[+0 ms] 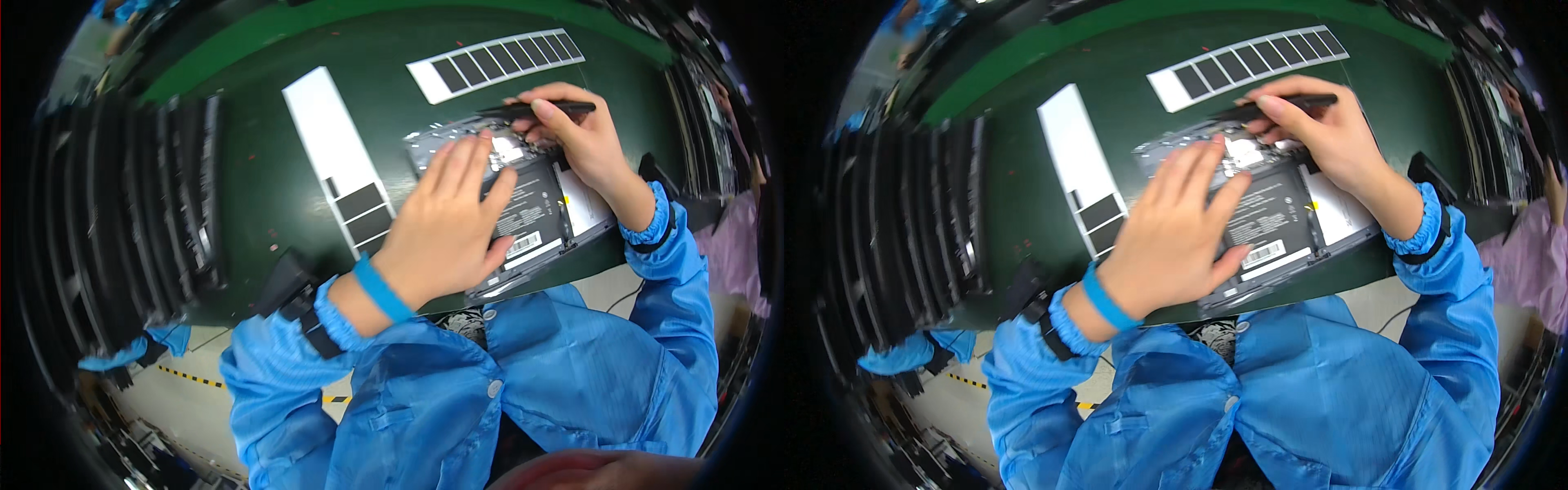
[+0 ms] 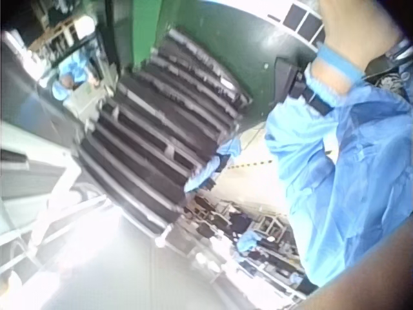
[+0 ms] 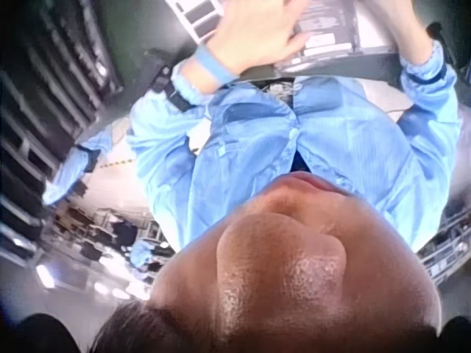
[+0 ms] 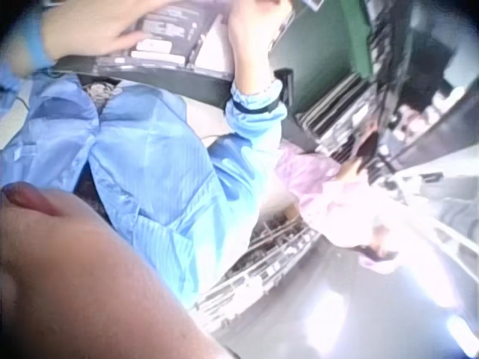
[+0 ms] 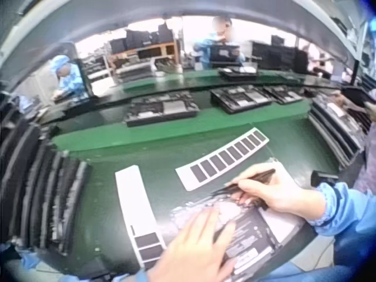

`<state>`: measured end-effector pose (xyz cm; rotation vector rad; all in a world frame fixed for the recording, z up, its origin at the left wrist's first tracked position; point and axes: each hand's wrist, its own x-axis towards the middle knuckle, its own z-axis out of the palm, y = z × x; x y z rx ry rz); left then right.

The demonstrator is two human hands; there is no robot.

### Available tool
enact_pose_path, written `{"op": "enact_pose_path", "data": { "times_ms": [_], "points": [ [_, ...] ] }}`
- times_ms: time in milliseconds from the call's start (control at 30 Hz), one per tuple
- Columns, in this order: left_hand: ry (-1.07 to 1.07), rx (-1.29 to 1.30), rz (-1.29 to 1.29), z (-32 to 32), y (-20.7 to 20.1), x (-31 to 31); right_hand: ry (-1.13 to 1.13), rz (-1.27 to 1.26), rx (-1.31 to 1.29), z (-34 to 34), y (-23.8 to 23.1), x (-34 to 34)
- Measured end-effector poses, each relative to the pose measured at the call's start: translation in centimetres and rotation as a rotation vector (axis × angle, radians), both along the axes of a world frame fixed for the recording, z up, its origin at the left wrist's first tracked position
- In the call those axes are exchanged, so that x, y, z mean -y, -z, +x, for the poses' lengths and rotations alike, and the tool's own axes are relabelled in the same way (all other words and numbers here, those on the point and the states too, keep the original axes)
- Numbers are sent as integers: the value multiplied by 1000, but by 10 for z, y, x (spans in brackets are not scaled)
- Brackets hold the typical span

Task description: Assembling internal components of a laptop or electronic device at a factory workstation.

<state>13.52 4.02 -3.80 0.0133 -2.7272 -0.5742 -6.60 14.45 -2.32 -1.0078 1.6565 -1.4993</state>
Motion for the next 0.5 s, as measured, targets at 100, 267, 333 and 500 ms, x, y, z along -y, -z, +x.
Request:
{"op": "enact_pose_path", "data": {
  "times_ms": [100, 267, 333, 500],
  "points": [
    [-31, -85, -17, 9, -5, 7, -34, -34, -40, 5, -7, 10],
    [-429, -185, 22, 64, -20, 40, -93, 92, -279, 70, -40, 49],
    [-615, -124, -84, 80, 2, 54, -110, 141, -394, 87, -19, 75],
    [-651, 145, -108, 88, 13, 54, -133, 81, -516, 103, 6, 100]
  ]
}}
